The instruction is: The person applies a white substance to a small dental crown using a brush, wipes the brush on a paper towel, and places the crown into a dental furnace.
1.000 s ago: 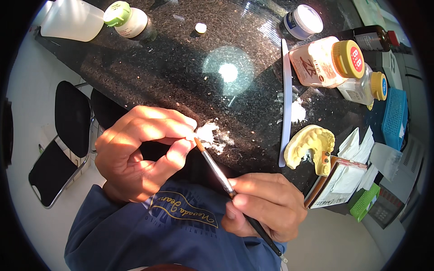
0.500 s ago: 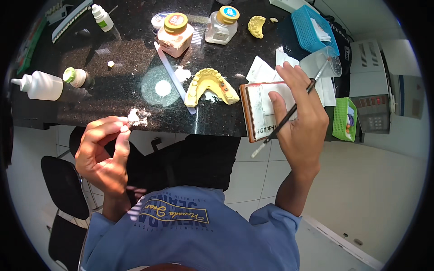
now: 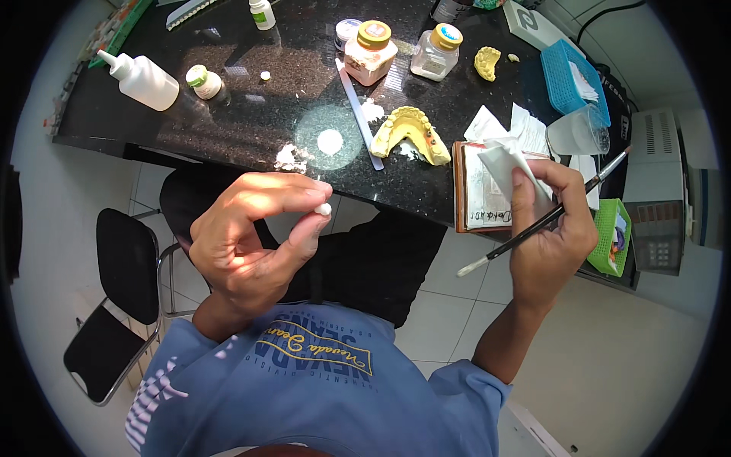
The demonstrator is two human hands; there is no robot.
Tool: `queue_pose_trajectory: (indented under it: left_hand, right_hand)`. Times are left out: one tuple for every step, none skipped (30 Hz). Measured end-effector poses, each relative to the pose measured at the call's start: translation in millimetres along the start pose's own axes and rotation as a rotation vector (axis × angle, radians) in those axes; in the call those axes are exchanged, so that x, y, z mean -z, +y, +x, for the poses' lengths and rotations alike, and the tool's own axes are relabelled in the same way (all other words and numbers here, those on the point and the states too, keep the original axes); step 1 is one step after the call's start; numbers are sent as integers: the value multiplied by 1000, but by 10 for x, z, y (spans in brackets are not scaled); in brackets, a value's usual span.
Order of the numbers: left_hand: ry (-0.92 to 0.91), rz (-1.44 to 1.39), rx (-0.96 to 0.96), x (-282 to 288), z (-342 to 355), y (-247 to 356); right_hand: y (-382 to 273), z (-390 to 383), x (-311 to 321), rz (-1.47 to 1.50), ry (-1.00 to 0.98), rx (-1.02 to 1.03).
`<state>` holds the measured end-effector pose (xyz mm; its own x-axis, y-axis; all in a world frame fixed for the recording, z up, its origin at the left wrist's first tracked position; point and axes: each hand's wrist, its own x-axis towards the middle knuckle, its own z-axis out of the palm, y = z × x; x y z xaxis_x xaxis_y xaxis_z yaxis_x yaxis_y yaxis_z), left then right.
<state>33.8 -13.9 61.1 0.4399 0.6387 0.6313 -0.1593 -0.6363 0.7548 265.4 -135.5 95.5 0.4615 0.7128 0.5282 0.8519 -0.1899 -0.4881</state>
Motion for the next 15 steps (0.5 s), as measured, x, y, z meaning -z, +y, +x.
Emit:
queue_pose_trajectory:
  left_hand:
    - [-1,-2,3,-22,-4,19]
    - [-3,3,0,-46,-11,27]
    - [-3,-2,-18,-80,-21,22]
    - [-2,-1,-37,-103,-28,30]
    - [-5,1,-38,-116,-28,49]
    - [-25,-2,-27,-134,-16,76]
    - [-46,-5,-17,-151,-10,98]
    - [-50,-8,-19,-169,-10,113]
    - [-56,-17,-10,-184,-14,128]
    - [-62,-27,-1,-197,-16,137]
    - [-66,-29,-2,-210,-18,137]
    - [-74,-37,-1,-220,-24,139]
    - [-81,-45,0,-228,-28,143]
    - [-83,-45,0,-236,-33,155]
    - [-80,-47,13,-245,-39,168]
  right_hand:
    - [-81,-45,-56,105,82,-8]
    - [-175,-85,-125,152,114,15]
    - [-282,-127,-155,154,120,-2]
    - [-358,-167,-186,165,105,28]
    - [-419,-199,-218,176,90,58]
    - [-466,-228,-253,229,98,73]
    - [-495,-260,-289,281,106,87]
    - [-516,-300,-299,308,83,74]
    - [-550,-336,-311,307,86,71]
    - [-585,-370,-322,370,89,35]
    - [-595,-401,-324,433,92,-1]
    - [-572,-440,-321,443,82,52]
    - [-575,-474,-336,442,84,49]
    - [-594,-506,-361,486,128,61]
    - [-602,-521,-340,498,119,58]
